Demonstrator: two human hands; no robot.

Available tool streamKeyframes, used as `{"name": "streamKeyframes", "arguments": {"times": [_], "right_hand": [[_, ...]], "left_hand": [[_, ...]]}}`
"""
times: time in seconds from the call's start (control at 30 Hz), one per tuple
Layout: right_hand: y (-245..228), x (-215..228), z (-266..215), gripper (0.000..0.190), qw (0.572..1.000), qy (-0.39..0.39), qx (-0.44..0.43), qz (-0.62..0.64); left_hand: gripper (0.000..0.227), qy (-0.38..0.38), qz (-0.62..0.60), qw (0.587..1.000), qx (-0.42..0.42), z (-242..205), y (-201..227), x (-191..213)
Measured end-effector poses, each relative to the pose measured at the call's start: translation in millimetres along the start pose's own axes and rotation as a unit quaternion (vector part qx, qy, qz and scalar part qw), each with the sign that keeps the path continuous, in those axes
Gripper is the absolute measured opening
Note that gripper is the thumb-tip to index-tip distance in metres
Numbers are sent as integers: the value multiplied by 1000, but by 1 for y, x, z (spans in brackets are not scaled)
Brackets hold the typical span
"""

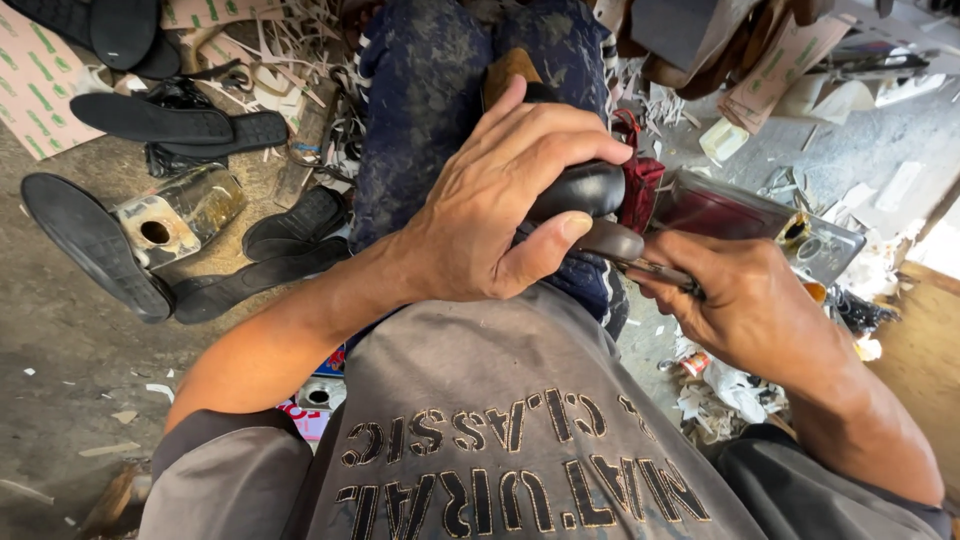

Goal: The person applies glue to a shoe sole, then uses pliers and a hammer to shape and secure the heel area. They also use a knife to trim a separate rubber sole piece and fit it to the shoe. The person handles the shoe repeatedly, turning it over and adjusting components.

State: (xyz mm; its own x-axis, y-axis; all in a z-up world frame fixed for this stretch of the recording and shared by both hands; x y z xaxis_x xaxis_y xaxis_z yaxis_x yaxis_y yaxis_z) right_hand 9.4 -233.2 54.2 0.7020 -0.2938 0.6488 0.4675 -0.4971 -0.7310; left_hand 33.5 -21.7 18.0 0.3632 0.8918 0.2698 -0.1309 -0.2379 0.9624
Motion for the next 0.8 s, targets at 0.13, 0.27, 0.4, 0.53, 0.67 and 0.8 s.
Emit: {"name": "streamKeyframes", "arguments": {"times": [0.13,0.27,0.4,0.53,0.67,0.8], "right_hand": [[4,-3,-1,24,1000,-2,3,4],[4,-9,10,26,999,9,14,38],[18,-26,17,14,998,12,41,42],[51,-60,14,52,987,-152,-49,-3],[160,12,25,46,977,122,-146,-97],[289,42,50,39,873,281,-146,-371]], "left_hand": [[46,-17,-13,999,40,4,7,-1],[41,-12,-48,995,87,3,4,-1],[36,16,-36,999,-6,8,-3,2],[36,60,-16,998,-29,9,-13,0],[40,80,-19,996,-42,9,-14,-6],[52,125,-17,991,-52,7,-16,-11]]}}
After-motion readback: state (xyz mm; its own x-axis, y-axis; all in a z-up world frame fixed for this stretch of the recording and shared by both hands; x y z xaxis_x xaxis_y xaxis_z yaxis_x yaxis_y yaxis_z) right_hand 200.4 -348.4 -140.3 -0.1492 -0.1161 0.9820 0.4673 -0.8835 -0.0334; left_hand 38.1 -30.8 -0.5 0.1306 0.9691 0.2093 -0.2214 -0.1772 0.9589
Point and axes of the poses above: each hand's wrist, its own z-axis towards the middle knuckle, its own x-axis out of the back of the hand, y = z × x, the point moved 5 cm from there along z, towards the middle knuckle, and after that the axes turned 14 degrees about x, right-handed, at the moved point
